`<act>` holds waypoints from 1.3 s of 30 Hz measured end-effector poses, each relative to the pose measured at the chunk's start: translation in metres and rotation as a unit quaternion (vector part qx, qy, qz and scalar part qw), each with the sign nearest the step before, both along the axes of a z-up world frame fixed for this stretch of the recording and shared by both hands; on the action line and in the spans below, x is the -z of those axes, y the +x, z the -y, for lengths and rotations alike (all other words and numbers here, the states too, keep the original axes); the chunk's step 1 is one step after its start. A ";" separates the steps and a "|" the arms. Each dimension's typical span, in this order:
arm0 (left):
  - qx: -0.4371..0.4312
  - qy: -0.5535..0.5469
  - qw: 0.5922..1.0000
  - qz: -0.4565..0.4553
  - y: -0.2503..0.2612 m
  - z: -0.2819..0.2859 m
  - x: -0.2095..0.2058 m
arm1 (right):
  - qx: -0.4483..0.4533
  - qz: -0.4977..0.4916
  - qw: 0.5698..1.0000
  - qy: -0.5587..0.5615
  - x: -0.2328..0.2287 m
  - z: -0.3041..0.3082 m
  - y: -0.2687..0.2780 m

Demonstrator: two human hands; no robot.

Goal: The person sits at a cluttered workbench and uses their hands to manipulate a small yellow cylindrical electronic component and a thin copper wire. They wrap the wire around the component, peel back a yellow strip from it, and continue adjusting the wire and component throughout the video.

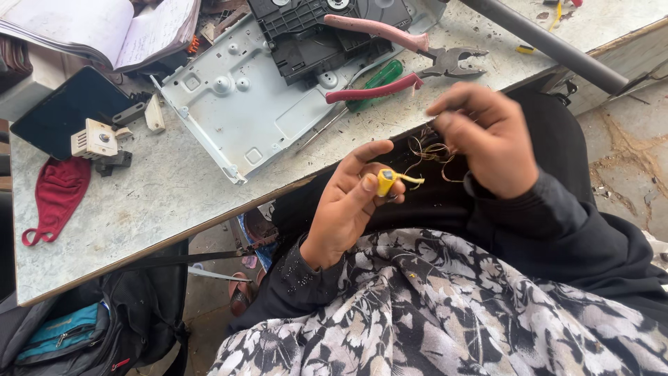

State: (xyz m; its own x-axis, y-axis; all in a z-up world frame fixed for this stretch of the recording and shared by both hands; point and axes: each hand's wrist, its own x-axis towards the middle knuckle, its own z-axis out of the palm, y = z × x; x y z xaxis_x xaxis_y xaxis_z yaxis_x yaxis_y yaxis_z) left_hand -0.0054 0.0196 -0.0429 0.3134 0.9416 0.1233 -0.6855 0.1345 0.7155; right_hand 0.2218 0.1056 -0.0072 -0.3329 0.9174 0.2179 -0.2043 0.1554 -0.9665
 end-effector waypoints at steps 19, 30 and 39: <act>0.011 -0.065 0.992 0.110 -0.007 0.000 0.014 | -0.121 0.224 0.920 0.299 -0.031 0.006 -0.002; 0.011 -0.105 0.965 0.239 -0.005 -0.003 0.013 | -0.169 0.014 0.979 0.118 -0.010 0.013 0.006; 0.078 -0.152 0.975 0.145 0.016 -0.001 0.019 | -0.167 -0.214 0.954 -0.127 -0.007 0.010 -0.001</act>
State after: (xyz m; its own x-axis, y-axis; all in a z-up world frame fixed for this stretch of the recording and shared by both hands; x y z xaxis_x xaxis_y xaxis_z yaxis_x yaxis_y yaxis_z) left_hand 0.0108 0.0206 -0.0616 0.4501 0.8917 -0.0490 -0.8065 0.4294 0.4063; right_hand 0.2204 0.0957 -0.0001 -0.5466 0.8166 0.1854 -0.5866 -0.2154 -0.7807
